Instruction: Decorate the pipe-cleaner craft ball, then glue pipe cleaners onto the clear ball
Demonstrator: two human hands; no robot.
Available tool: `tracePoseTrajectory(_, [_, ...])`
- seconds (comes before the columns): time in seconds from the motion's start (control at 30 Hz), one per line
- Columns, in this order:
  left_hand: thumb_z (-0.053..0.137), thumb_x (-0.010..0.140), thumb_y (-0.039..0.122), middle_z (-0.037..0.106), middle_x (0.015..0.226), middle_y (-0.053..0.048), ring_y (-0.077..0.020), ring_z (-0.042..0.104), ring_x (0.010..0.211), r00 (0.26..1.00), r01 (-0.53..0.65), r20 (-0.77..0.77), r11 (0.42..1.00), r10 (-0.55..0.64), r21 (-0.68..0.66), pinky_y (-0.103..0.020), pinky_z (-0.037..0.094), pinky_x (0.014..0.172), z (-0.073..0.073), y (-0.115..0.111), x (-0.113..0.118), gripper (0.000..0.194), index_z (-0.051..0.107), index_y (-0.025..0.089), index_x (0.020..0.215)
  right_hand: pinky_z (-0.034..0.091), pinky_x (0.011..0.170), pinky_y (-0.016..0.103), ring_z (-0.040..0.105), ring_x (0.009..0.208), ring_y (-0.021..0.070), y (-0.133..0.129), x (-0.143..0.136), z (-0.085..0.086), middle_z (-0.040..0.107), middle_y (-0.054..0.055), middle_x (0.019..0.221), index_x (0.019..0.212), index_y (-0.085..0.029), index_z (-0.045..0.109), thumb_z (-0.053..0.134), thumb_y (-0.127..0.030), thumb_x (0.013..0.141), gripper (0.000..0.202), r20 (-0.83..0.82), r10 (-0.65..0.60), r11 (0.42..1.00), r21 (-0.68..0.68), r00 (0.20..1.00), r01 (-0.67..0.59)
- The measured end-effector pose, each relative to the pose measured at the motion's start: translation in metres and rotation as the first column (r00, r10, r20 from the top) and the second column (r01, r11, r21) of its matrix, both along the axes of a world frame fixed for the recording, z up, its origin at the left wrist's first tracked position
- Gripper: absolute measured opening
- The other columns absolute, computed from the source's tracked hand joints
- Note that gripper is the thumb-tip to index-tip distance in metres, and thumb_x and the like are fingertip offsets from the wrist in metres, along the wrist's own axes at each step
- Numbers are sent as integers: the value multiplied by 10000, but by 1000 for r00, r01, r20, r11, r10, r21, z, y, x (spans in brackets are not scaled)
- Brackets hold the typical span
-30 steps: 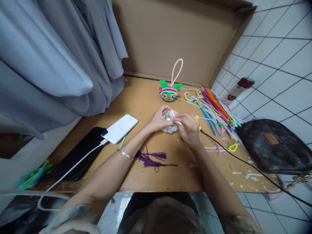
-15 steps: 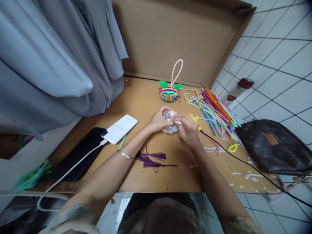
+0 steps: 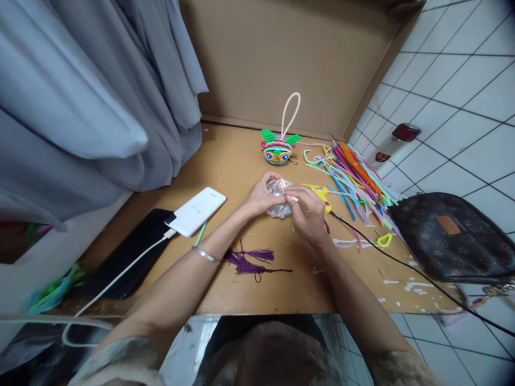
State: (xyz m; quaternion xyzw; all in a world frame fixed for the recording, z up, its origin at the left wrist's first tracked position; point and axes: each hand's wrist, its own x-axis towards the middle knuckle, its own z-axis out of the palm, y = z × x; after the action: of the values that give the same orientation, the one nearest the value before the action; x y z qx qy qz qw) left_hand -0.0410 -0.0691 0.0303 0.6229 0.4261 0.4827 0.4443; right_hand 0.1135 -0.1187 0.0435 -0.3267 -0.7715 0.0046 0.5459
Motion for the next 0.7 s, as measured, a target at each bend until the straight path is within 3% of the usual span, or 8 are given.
tracePoseTrajectory(0.7, [816,549,338,618,1116,-36,-225,596,1085,1000,23,-8,999,-23,26,-365,464,997,1,0,-3,583,525,206,1036,604,870,406,735,936,209,0,-2,-3,774,75,957,951,-231,706,568,-186,957,145,-1,-9,1000,19,1000,9])
